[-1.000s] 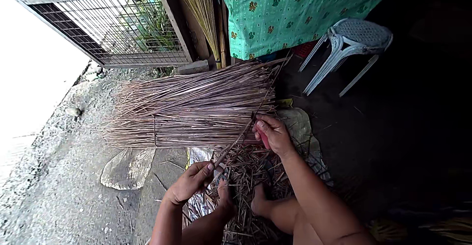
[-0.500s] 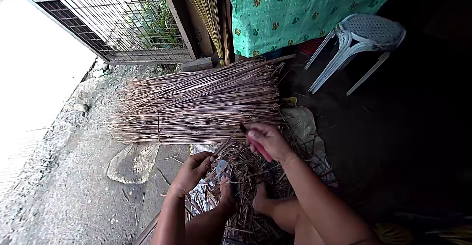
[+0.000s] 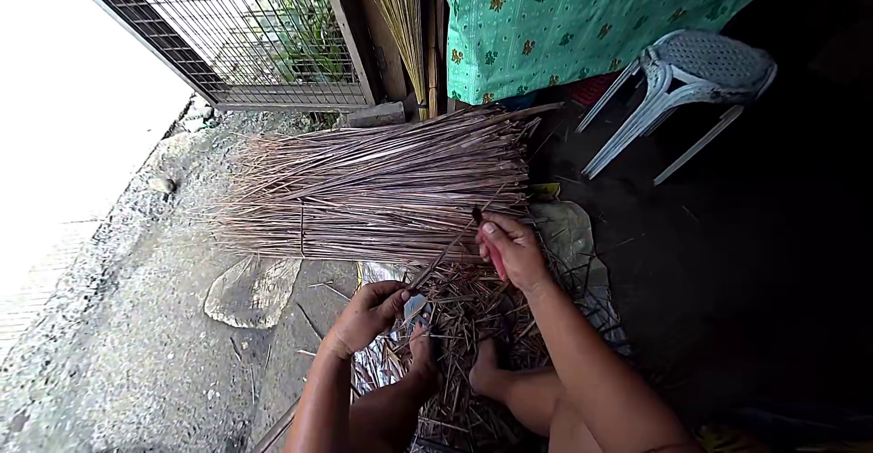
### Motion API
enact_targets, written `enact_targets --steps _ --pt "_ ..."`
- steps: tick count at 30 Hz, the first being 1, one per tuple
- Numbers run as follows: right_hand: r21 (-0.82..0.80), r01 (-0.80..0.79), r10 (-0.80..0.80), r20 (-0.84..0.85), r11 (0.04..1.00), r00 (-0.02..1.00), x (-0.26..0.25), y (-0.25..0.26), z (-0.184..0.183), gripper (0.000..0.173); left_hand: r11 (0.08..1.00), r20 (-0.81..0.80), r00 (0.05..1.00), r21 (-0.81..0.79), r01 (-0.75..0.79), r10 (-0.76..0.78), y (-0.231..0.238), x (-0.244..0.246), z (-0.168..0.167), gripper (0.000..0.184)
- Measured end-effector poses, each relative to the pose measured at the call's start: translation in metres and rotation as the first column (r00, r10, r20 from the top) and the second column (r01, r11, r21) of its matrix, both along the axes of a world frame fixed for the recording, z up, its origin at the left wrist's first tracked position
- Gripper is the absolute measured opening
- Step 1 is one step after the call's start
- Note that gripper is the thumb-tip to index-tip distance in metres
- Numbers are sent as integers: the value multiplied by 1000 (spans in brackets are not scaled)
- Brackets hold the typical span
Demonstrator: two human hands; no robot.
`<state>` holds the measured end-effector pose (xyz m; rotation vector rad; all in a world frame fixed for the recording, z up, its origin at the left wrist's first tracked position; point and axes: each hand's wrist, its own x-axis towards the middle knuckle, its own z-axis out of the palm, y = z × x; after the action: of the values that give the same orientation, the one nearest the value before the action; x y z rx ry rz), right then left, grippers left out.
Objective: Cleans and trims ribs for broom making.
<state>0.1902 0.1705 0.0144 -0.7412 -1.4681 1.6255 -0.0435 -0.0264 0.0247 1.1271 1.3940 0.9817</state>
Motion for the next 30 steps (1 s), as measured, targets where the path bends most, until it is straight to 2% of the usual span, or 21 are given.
enact_targets --steps 2,4,7,9,12,14,16,21,25,30 --pt "-58 74 -78 -71 996 994 9 14 1 27 1000 24 1000 -13 7 -6 0 -3 0 29" --pt "-100 69 -76 -64 993 995 18 18 3 30 1000 11 1000 -16 7 -7 5 1 2 28" --pt "-124 -152 153 3 981 988 14 1 5 33 999 -71 997 -13 37 -38 12 15 9 30" --pt "-97 -215 219 32 972 975 6 -13 6 29 998 -96 993 -26 59 -61 14 21 13 32" --pt "-84 -95 95 3 992 995 7 1 8 20 991 -75 995 -118 62 -71 8 11 13 35" --pt "-109 -11 7 -34 994 999 16 24 8 21 981 -64 995 -180 69 -82 3 4 11 35" --pt "-122 -17 9 -60 992 998 26 35 5 25 977 -75 992 -197 82 -99 5 1 9 36" --pt "-102 -195 198 14 975 980 -2 -17 3 23 997 -84 996 -80 5 -12 16 14 10 38" --pt "9 -371 371 24 929 929 -25 -48 -14 20 997 54 998 -64 -36 39 12 17 11 36" --pt "220 -349 349 43 911 936 -19 -36 -16 21 999 132 991 -52 3 4 11 17 15 37"
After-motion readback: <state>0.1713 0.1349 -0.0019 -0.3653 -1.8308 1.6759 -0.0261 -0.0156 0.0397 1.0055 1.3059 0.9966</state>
